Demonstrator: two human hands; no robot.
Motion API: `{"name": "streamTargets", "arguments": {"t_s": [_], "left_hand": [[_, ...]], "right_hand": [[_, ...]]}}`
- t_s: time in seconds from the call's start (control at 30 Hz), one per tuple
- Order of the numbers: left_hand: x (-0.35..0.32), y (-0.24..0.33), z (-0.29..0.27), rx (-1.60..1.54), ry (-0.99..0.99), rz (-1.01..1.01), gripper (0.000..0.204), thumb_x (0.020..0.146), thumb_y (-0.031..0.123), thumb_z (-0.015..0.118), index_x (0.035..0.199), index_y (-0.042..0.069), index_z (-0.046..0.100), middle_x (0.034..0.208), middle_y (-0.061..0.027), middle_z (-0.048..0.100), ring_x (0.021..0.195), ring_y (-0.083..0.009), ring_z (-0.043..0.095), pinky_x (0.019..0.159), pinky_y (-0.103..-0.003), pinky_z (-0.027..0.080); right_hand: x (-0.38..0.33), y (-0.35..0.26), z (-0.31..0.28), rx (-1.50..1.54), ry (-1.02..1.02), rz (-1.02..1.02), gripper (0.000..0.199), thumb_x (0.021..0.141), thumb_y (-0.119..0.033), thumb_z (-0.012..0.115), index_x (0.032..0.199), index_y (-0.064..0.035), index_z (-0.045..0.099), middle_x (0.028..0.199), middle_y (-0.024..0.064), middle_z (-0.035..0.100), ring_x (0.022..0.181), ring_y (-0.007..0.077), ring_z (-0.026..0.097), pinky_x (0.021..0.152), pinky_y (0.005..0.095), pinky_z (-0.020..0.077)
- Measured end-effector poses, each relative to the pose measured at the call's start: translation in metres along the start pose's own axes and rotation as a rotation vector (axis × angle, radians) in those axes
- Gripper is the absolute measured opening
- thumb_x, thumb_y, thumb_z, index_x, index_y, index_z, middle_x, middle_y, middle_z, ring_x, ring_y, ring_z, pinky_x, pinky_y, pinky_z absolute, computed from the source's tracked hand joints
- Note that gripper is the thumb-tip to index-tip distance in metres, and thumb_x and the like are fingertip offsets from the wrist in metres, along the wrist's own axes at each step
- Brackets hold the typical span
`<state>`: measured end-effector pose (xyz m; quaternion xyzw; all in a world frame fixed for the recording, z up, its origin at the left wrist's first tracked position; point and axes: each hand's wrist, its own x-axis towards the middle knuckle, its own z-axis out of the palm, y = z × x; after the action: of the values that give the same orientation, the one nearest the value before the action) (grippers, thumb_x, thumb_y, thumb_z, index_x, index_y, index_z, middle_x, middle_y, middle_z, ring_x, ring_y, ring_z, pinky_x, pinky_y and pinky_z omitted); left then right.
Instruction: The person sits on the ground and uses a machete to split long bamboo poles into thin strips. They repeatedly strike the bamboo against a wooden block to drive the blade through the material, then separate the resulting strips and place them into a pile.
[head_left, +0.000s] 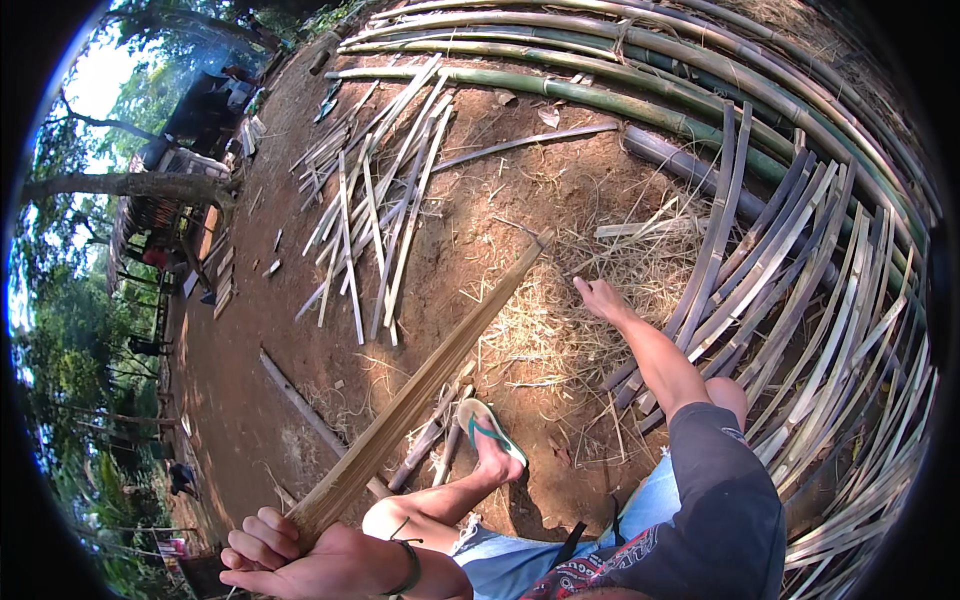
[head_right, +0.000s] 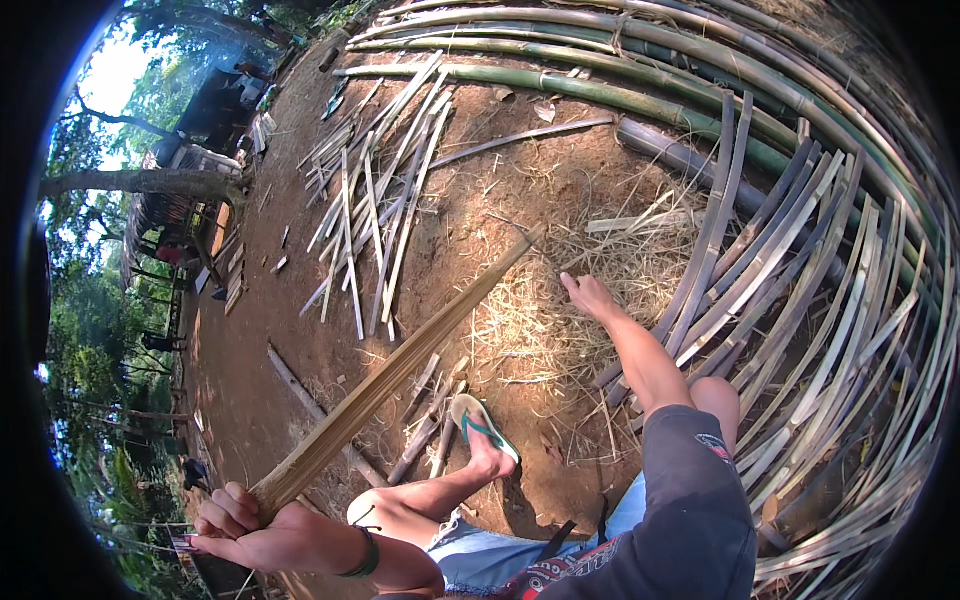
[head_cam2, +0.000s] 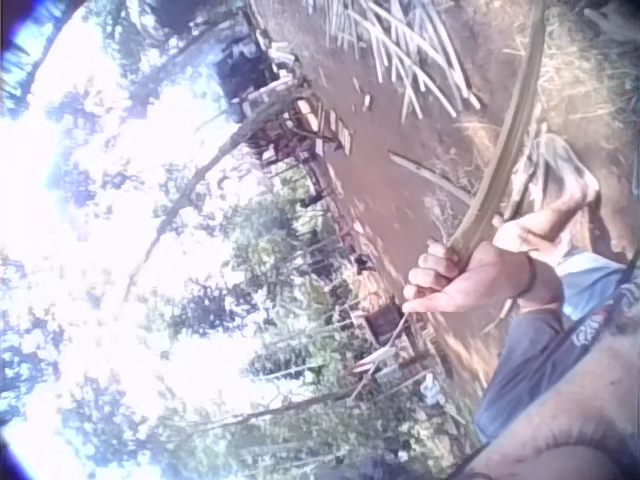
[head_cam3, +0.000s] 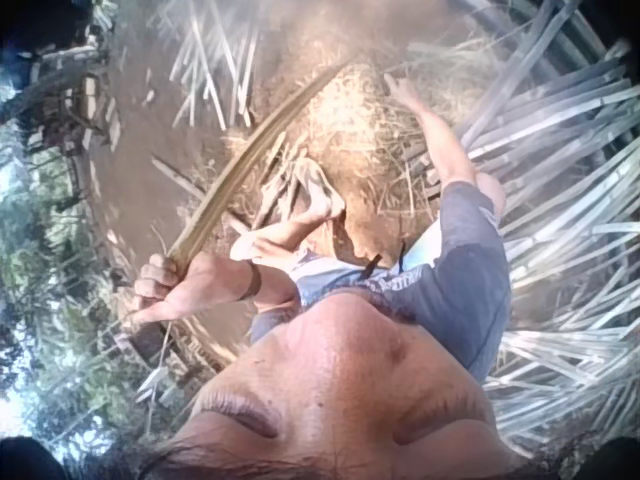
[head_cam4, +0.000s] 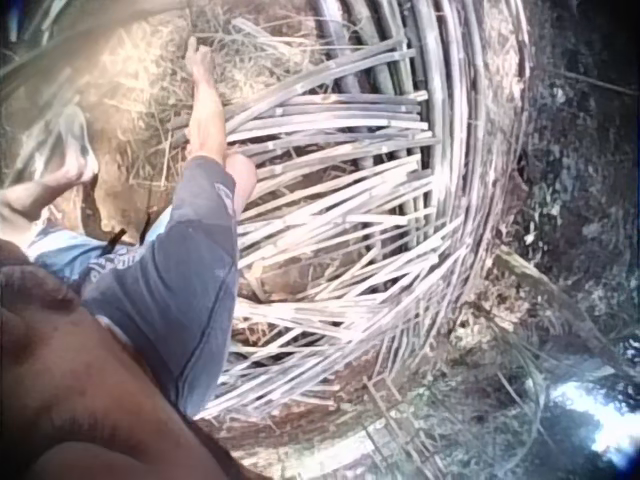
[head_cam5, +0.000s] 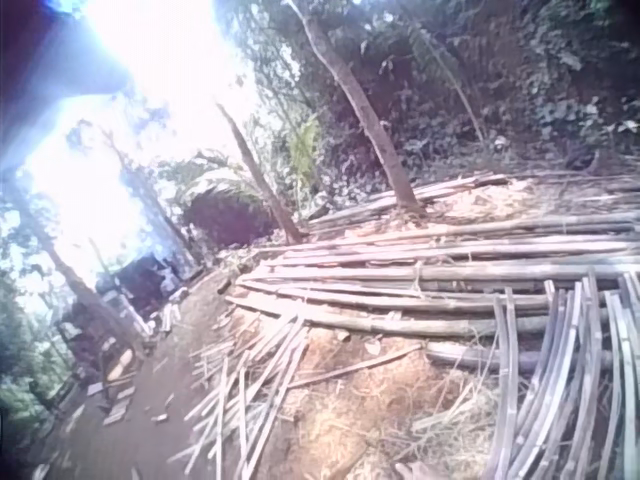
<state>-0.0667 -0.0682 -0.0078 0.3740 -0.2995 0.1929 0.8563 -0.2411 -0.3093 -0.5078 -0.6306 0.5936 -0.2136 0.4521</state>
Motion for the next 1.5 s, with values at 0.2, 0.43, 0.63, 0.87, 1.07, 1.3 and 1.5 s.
{"name": "streamTargets", "arguments": {"t_s": [0.2, 0.43, 0.63, 0.87, 1.07, 1.3, 1.5], "left_hand": [[0.017, -0.016, -0.007, 0.051, -0.001, 0.011, 0.037, 0.108, 0.029, 0.038, 0.076, 0.011, 0.031, 0.067, 0.0018, 0.021, 0.057, -0.0118, 0.018, 0.053, -0.027, 0.018], [0.064, -0.038, -0.071, -0.077, -0.289, 0.018, 0.037, 0.108, 0.028, 0.038, 0.075, 0.012, 0.031, 0.066, 0.0017, 0.021, 0.056, -0.0118, 0.018, 0.052, -0.027, 0.019], [0.036, -0.027, -0.014, -0.055, 0.016, -0.042, 0.037, 0.106, 0.027, 0.040, 0.074, 0.012, 0.033, 0.064, 0.0013, 0.023, 0.056, -0.0109, 0.020, 0.052, -0.026, 0.018], [0.046, -0.031, -0.034, -0.344, -0.473, -0.145, 0.022, 0.083, 0.019, 0.051, 0.097, 0.005, 0.044, 0.085, -0.0043, 0.033, 0.076, -0.0164, 0.035, 0.075, -0.033, 0.036], [0.074, -0.020, -0.059, 0.172, -0.892, -0.075, 0.048, 0.074, 0.018, 0.056, 0.118, 0.003, 0.045, 0.121, -0.0174, 0.042, 0.113, -0.0263, 0.043, 0.108, -0.043, 0.034], [0.118, -0.001, -0.048, 0.328, -1.292, 0.207, 0.030, 0.080, -0.005, 0.069, 0.109, -0.005, 0.061, 0.099, -0.0192, 0.067, 0.092, -0.0244, 0.068, 0.080, -0.034, 0.056], [0.102, -0.030, -0.029, 0.352, -1.042, 0.218, 0.016, 0.094, 0.005, 0.064, 0.101, -0.009, 0.060, 0.094, -0.0153, 0.064, 0.081, -0.0195, 0.067, 0.070, -0.030, 0.057]], "right_hand": [[-0.010, -0.005, 0.002, -0.037, 0.012, -0.112, 0.071, 0.099, -0.056, 0.044, 0.075, 0.0080, 0.065, 0.077, 0.0283, 0.066, 0.077, 0.0424, 0.067, 0.073, 0.0503, 0.0481], [0.015, -0.002, 0.003, -0.128, -0.047, -0.017, 0.075, 0.098, -0.057, 0.042, 0.082, 0.0107, 0.068, 0.085, 0.0341, 0.066, 0.086, 0.0462, 0.067, 0.082, 0.0509, 0.0496], [0.026, 0.011, 0.011, -0.216, 0.121, 0.245, 0.074, 0.096, -0.059, 0.043, 0.092, 0.0101, 0.067, 0.082, 0.0254, 0.071, 0.080, 0.0423, 0.069, 0.080, 0.0480, 0.0515], [-0.072, -0.055, -0.002, 0.766, -0.138, 0.343, 0.059, 0.099, -0.058, 0.045, 0.069, -0.0070, 0.050, 0.053, -0.0002, 0.045, 0.042, 0.0119, 0.043, 0.041, 0.0308, 0.0373], [-0.152, -0.071, -0.017, 0.938, -0.130, 0.397, 0.055, 0.098, -0.059, 0.046, 0.073, -0.0110, 0.047, 0.053, -0.0020, 0.041, 0.041, 0.0101, 0.039, 0.038, 0.0259, 0.0322], [-0.199, -0.073, -0.040, 0.958, -0.120, 0.408, 0.053, 0.100, -0.056, 0.045, 0.074, -0.0104, 0.048, 0.054, -0.0020, 0.043, 0.041, 0.0082, 0.040, 0.037, 0.0238, 0.0324], [-0.220, -0.123, -0.074, 0.929, -0.143, 0.194, 0.052, 0.101, -0.055, 0.044, 0.074, -0.0105, 0.046, 0.054, -0.0023, 0.043, 0.043, 0.0071, 0.040, 0.039, 0.0233, 0.0340]]}}
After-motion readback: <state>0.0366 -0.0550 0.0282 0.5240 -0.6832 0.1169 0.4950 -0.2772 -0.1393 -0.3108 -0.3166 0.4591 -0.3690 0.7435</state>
